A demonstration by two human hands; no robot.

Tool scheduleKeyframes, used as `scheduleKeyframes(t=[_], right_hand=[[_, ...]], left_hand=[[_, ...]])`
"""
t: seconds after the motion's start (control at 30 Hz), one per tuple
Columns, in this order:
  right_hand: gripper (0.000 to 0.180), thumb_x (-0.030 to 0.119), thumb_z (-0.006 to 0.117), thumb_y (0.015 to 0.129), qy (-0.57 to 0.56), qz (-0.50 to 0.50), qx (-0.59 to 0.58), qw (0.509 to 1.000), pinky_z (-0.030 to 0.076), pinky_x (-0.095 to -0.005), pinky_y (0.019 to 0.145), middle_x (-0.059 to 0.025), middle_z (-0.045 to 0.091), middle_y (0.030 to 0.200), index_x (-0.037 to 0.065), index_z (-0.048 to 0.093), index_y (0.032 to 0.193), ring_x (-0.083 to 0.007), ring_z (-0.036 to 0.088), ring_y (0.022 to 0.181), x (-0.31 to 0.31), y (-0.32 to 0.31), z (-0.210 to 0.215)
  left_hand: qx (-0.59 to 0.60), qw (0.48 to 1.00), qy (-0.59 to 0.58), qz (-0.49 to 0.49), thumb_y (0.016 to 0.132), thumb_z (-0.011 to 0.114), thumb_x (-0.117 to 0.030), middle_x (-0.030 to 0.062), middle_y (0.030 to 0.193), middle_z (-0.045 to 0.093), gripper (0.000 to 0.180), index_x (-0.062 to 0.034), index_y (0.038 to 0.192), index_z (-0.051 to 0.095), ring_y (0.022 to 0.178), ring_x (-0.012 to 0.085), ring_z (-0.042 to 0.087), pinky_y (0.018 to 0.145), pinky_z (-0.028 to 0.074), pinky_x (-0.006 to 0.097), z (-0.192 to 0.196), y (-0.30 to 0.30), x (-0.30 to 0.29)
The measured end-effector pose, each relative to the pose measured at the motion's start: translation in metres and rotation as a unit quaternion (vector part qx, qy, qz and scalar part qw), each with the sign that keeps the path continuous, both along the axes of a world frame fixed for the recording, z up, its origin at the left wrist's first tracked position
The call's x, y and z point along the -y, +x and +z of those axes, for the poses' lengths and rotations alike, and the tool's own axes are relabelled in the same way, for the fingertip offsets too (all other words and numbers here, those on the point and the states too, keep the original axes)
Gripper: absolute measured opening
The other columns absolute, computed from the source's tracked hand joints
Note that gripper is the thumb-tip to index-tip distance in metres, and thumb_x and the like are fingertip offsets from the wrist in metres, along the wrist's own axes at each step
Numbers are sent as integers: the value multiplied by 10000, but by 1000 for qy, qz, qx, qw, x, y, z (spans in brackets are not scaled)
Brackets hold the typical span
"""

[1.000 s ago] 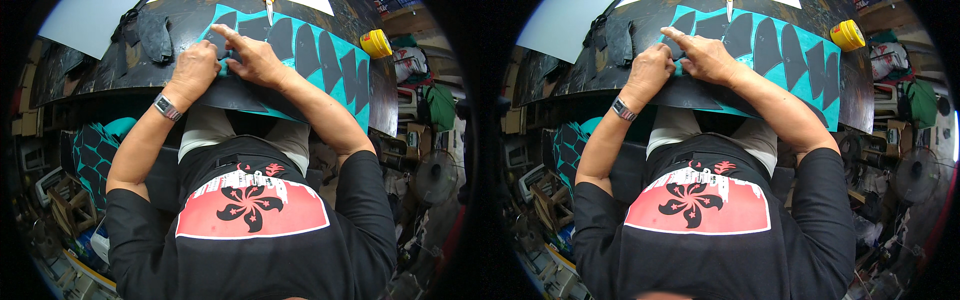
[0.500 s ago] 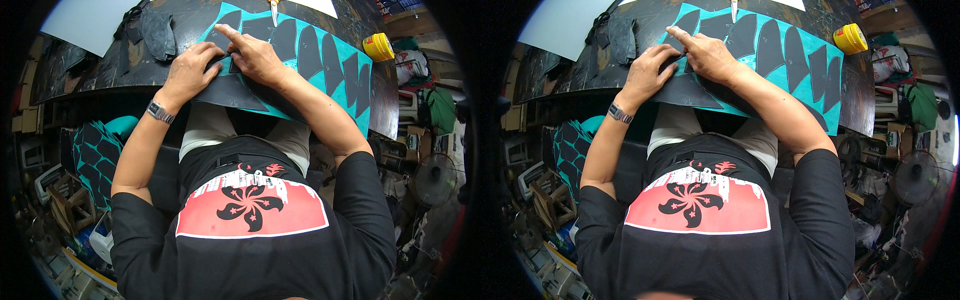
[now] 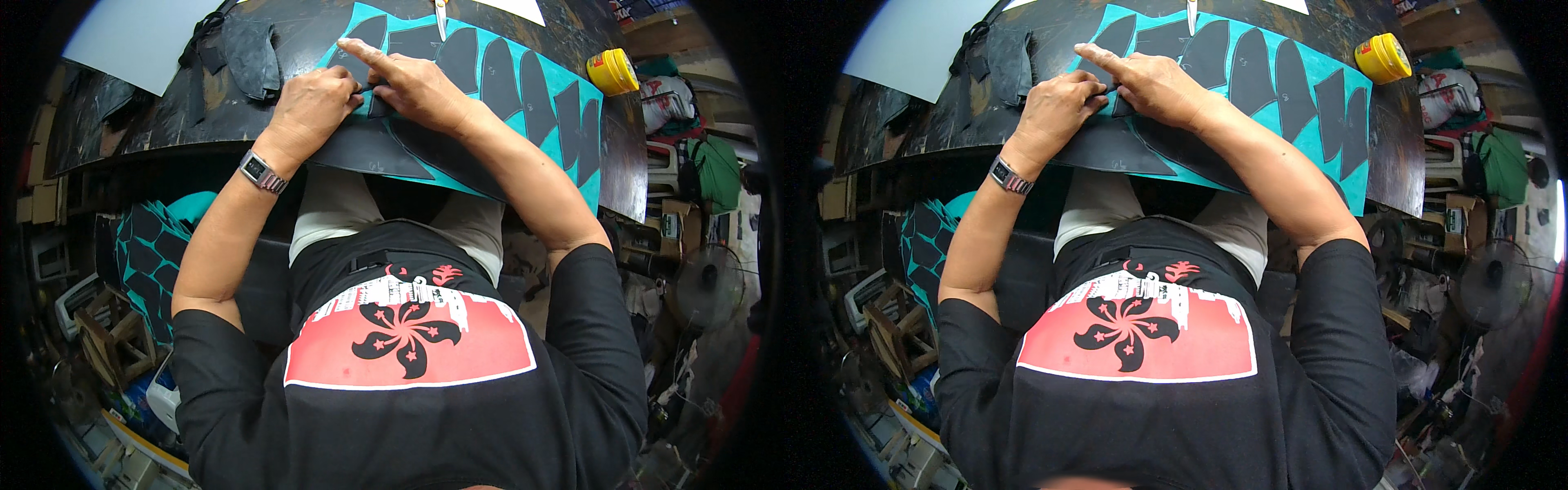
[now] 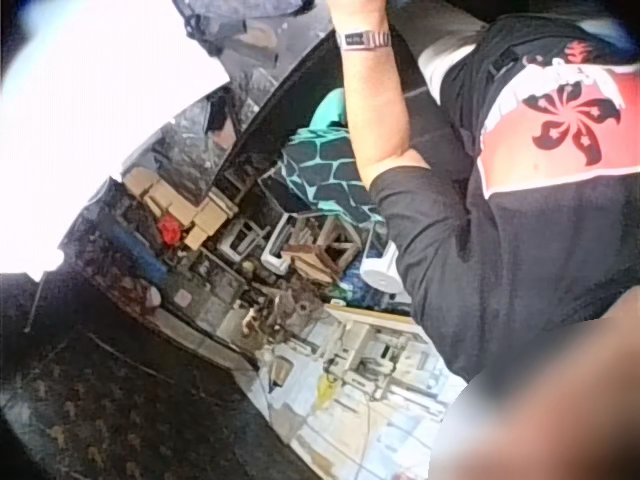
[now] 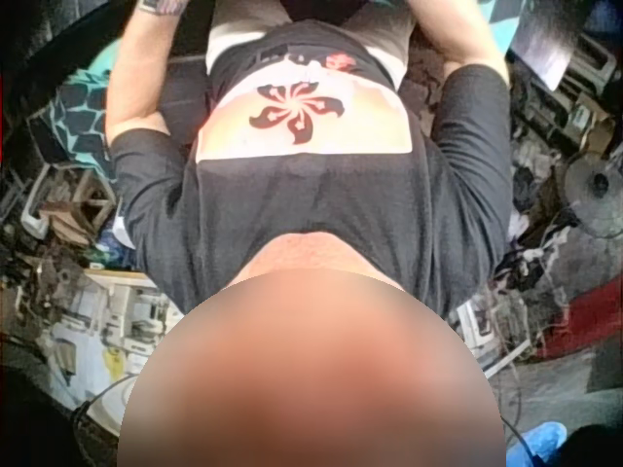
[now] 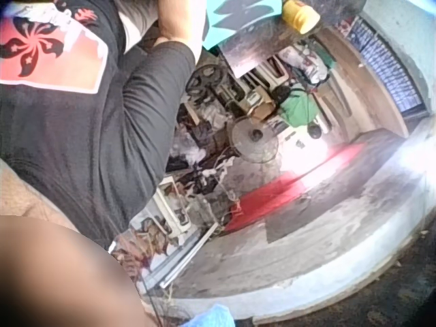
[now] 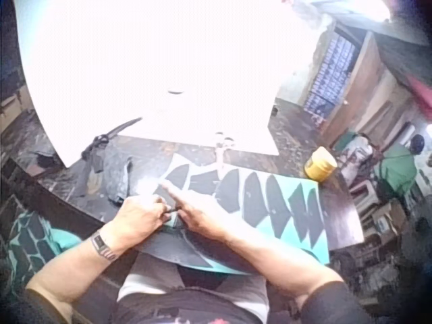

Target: The person assembles a kite by arranging black cutouts on a teal base sheet, applying adhesive from a yellow container, and pressing the pieces into place. The person handles the cutouts and base sheet repeatedly, aligning and securing them on a cluttered workbench.

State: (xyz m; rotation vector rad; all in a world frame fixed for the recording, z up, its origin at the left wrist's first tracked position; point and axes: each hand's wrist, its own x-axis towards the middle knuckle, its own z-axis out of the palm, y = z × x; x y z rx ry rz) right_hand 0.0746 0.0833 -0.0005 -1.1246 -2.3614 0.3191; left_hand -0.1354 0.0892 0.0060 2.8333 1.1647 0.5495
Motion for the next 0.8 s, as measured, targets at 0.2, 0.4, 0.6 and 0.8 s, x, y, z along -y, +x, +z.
scheduleKeyframes(t=[0.2,0.4,0.6,0.8], right_hand=[[922,-50,683,826,-27,-11,-54,998,587,-428,840,-137,702,995,274,237,1565,-333,703,886,-2,0,-1],[911,-18,690,828,-15,-17,-64,998,586,-447,809,-155,711,950,269,234,1563,-355,707,856,0,0,-2],[883,8,664,835,30,-22,-25,999,585,-468,723,-189,707,886,240,226,1565,-378,703,797,-1,-4,-1],[851,66,676,840,27,-44,-31,998,591,-442,718,-196,709,867,213,249,1561,-368,710,784,0,-9,3]], left_hand=[[-58,998,11,-5,910,652,-163,77,964,694,130,-73,958,732,896,249,693,771,567,362,11,6,-5],[-157,984,84,-23,861,610,-68,116,895,649,113,-7,939,664,872,264,692,738,575,346,10,21,10],[-150,985,79,-24,849,601,-40,145,938,626,149,29,977,631,879,285,678,778,573,356,8,28,6],[50,998,-4,-30,830,660,-55,164,1095,572,144,40,928,616,938,353,639,822,544,414,-1,13,-14]])
